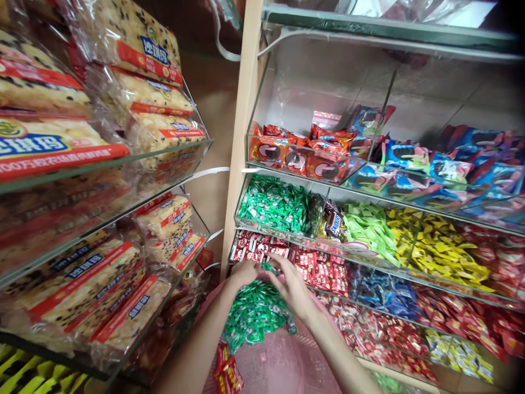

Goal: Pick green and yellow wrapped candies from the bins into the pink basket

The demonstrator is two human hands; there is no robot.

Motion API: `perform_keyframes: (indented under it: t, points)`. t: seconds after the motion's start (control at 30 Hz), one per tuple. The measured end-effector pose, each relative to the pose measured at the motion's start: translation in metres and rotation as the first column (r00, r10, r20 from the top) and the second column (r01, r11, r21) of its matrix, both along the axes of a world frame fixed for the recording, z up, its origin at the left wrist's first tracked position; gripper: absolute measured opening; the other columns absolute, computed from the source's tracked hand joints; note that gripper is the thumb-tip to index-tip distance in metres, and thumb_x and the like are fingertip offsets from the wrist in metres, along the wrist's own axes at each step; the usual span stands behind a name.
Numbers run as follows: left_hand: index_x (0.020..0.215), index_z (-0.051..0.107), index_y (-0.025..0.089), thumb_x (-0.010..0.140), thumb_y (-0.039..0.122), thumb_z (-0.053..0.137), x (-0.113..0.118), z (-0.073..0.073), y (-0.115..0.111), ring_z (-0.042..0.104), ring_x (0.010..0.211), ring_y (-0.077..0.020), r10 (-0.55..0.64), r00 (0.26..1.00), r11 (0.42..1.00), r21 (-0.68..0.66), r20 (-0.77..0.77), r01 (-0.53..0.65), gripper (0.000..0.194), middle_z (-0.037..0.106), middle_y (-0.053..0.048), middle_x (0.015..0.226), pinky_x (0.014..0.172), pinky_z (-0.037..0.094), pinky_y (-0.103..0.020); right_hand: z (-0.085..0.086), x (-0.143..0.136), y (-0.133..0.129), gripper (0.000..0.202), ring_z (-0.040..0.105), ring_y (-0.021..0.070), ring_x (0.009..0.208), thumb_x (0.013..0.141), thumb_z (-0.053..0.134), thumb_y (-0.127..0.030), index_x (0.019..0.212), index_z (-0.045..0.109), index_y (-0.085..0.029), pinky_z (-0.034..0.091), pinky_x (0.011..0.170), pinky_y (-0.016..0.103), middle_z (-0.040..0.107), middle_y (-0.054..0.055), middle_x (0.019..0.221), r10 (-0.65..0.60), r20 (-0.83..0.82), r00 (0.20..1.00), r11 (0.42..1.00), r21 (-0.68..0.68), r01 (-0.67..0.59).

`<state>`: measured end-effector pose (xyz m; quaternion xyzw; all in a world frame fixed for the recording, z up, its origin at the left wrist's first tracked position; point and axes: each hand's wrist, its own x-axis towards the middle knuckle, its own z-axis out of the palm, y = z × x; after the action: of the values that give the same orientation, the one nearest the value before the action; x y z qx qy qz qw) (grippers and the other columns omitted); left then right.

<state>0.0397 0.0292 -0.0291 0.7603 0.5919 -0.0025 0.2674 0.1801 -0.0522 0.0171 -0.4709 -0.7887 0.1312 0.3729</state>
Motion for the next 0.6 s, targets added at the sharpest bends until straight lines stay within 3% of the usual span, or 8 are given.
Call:
perform_keyframes:
  t: [0.07,0.17,0.27,0.43,0.6]
  points:
    - [0.097,0.061,0.023,0.084,0.041,0.023,0.0,0.001,-0.002,0.057,0.096,-0.0225,-0.002,1.0,1.0,0.017,0.006,0.002,0.044,0.062,-0.007,0.105,0.077,0.042,-0.03,-0.022,0.01,-0.001,0.032,0.054,0.0182,0.096,0.086,0.043,-0.024,0.118,0.041,-0.023,0.045,0.082,0.034,0.057,0.007,0.106,0.0,0.062,0.998,0.999,-0.052,0.003]
    - [0.092,0.062,0.022,0.084,0.039,0.022,0.001,0.002,-0.003,0.058,0.093,-0.0231,-0.013,1.0,0.999,0.049,0.013,0.013,0.044,0.063,-0.007,0.101,0.076,0.043,-0.032,-0.039,0.018,-0.003,0.023,0.055,0.0173,0.09,0.086,0.042,-0.022,0.108,0.048,-0.022,0.045,0.079,0.032,0.058,0.006,0.099,0.03,0.119,0.992,0.994,-0.111,-0.016]
    - [0.091,0.062,0.022,0.083,0.04,0.022,0.001,-0.001,-0.003,0.058,0.092,-0.0233,-0.022,1.0,0.997,0.068,0.011,0.021,0.044,0.064,-0.007,0.1,0.076,0.043,-0.032,-0.044,0.017,-0.005,0.019,0.055,0.0168,0.087,0.086,0.041,-0.02,0.102,0.05,-0.021,0.045,0.076,0.031,0.057,0.006,0.096,0.052,0.159,0.986,0.99,-0.14,-0.029]
    - [0.093,0.061,0.02,0.084,0.042,0.019,-0.001,-0.006,0.0,0.058,0.093,-0.0241,-0.028,1.0,0.996,0.082,0.001,0.027,0.048,0.063,-0.009,0.103,0.077,0.043,-0.033,-0.051,0.009,-0.006,0.033,0.051,0.0195,0.101,0.085,0.041,-0.02,0.118,0.044,-0.023,0.041,0.086,0.035,0.055,0.006,0.11,0.073,0.211,0.975,0.989,-0.145,-0.043]
    - [0.092,0.061,0.022,0.084,0.04,0.02,-0.001,-0.005,0.0,0.058,0.095,-0.0234,-0.032,0.999,0.995,0.09,-0.002,0.032,0.046,0.063,-0.008,0.103,0.077,0.043,-0.033,-0.058,0.005,-0.004,0.024,0.052,0.0207,0.093,0.086,0.038,-0.021,0.105,0.053,-0.022,0.041,0.083,0.034,0.059,0.006,0.098,0.079,0.294,0.953,0.988,-0.151,-0.035]
